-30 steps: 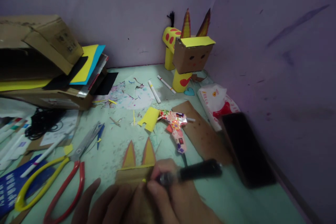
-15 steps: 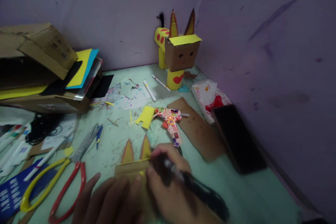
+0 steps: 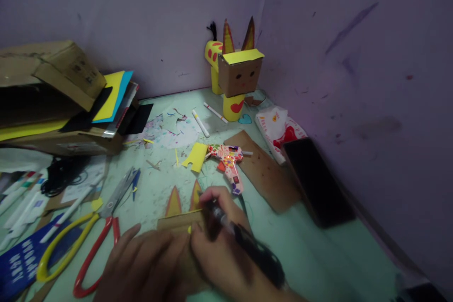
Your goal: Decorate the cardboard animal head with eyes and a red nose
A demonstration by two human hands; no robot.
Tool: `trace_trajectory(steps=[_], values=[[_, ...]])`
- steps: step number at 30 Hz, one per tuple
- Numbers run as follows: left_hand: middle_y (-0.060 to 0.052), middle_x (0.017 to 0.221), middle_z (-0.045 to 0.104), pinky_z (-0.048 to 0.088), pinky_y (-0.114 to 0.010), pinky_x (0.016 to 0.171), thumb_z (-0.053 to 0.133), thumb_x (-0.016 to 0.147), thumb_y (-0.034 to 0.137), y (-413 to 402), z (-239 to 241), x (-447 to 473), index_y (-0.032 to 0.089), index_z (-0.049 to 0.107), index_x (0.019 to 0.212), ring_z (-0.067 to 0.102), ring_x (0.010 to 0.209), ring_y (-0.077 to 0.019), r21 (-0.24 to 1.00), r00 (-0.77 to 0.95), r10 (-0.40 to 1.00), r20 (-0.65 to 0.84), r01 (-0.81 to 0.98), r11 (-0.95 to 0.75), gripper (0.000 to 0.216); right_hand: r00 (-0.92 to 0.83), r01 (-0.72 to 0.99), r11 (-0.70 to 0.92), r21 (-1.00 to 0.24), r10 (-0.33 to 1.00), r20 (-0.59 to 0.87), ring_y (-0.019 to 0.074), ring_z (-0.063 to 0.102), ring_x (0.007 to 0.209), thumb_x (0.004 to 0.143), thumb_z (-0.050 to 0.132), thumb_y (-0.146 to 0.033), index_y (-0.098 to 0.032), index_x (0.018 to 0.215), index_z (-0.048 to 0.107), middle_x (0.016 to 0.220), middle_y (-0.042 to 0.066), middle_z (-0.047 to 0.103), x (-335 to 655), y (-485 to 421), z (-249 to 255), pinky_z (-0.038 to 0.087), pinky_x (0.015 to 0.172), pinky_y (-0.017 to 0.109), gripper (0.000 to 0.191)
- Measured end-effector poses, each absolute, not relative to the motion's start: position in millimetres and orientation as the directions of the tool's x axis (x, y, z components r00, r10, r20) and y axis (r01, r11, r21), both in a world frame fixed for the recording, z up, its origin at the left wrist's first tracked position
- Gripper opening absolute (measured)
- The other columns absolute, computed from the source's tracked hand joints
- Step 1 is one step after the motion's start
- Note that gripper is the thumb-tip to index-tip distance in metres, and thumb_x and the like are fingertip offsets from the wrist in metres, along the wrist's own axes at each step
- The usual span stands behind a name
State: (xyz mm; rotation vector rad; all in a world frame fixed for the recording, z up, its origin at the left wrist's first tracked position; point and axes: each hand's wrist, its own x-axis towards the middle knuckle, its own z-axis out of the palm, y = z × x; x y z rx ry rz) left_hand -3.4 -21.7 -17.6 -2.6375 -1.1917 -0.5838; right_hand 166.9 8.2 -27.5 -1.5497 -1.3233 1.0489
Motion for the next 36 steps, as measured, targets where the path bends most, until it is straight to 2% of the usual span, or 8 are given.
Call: trace_trajectory(steps=[3,6,8,10,12,16,26,36], values=[[-0.001,0.093,0.068,0.048,-0.036,0.09,0.049,0.089,0.022,-8.0,-0.9,-8.6,0.025,0.06,0.108,0.064,0.085,-0.0182,0.224,0.453,0.79,0.413,0.79,-0.57,0.021,0.134,0.304,-0.112,-0.946,0.988,-0.074,0.0146,0.054,0.058,0.069,0.058,-0.02,-0.025,0.09,0.052,0.072,-0.004,0.056,166.4,6.1,-29.2,0.046,0.054,0.026,0.023],[-0.002,0.1,0.065,0.05,-0.034,0.081,0.052,0.084,0.017,14.0,12.0,-3.1,0.026,0.06,0.102,0.063,0.094,-0.0191,0.467,0.355,0.884,0.303,0.754,-0.463,0.021,0.142,0.269,-0.095,-0.958,0.988,-0.059,0.014,0.052,0.057,0.07,0.058,-0.02,-0.026,0.092,0.052,0.068,-0.005,0.053,166.0,5.2,-31.6,0.042,0.051,0.024,0.023],[0.001,0.093,0.064,0.05,-0.032,0.077,0.055,0.077,0.014,31.4,17.7,4.1,0.026,0.061,0.087,0.062,0.089,-0.0181,0.632,0.356,0.933,0.051,0.712,-0.306,0.017,0.136,0.248,-0.088,-0.965,0.989,-0.055,0.0135,0.052,0.055,0.07,0.059,-0.021,-0.025,0.091,0.051,0.068,-0.005,0.053,165.7,6.0,-31.4,0.041,0.048,0.023,0.023],[0.001,0.087,0.063,0.049,-0.031,0.073,0.059,0.075,0.019,46.9,22.1,11.6,0.025,0.062,0.08,0.061,0.081,-0.0176,0.702,0.382,0.905,-0.187,0.696,-0.148,0.008,0.138,0.238,-0.086,-0.967,0.989,-0.054,0.0135,0.052,0.054,0.069,0.061,-0.022,-0.024,0.088,0.05,0.068,-0.004,0.054,165.3,7.5,-30.0,0.04,0.046,0.023,0.022],[0.0,0.088,0.064,0.048,-0.033,0.074,0.061,0.073,0.024,57.6,25.7,17.6,0.024,0.063,0.081,0.06,0.083,-0.0195,0.702,0.43,0.853,-0.295,0.703,-0.112,0.008,0.143,0.24,-0.071,-0.968,0.989,-0.037,0.0139,0.053,0.054,0.068,0.062,-0.023,-0.024,0.087,0.05,0.066,-0.004,0.054,164.8,8.8,-28.5,0.039,0.044,0.023,0.022],[-0.001,0.086,0.067,0.047,-0.034,0.074,0.06,0.069,0.024,66.6,30.5,22.2,0.023,0.065,0.079,0.061,0.081,-0.0212,0.698,0.495,0.788,-0.365,0.706,-0.119,0.012,0.15,0.248,-0.03,-0.968,0.989,0.008,0.0132,0.052,0.052,0.068,0.061,-0.023,-0.024,0.087,0.05,0.065,-0.005,0.053,164.4,9.5,-28.7,0.037,0.042,0.022,0.021],[0.0,0.078,0.07,0.045,-0.025,0.062,0.061,0.067,0.017,80.8,22.2,19.0,0.019,0.067,0.081,0.061,0.071,-0.016,0.78,0.633,0.677,-0.375,0.61,-0.138,0.016,0.172,0.28,-0.039,-0.959,0.985,0.01,0.0116,0.045,0.048,0.074,0.061,-0.026,-0.026,0.091,0.049,0.062,-0.008,0.048,165.9,3.3,-39.5,0.035,0.044,0.022,0.021],[0.006,0.062,0.055,0.036,-0.02,0.048,0.067,0.066,0.015,85.6,19.9,20.6,0.017,0.061,0.073,0.047,0.055,-0.0093,0.809,0.646,0.645,-0.407,0.584,-0.074,0.009,0.154,0.257,-0.035,-0.966,0.988,0.005,0.0123,0.049,0.051,0.075,0.064,-0.027,-0.026,0.092,0.049,0.064,-0.007,0.049,166.7,2.5,-41.2,0.038,0.046,0.021,0.022]])
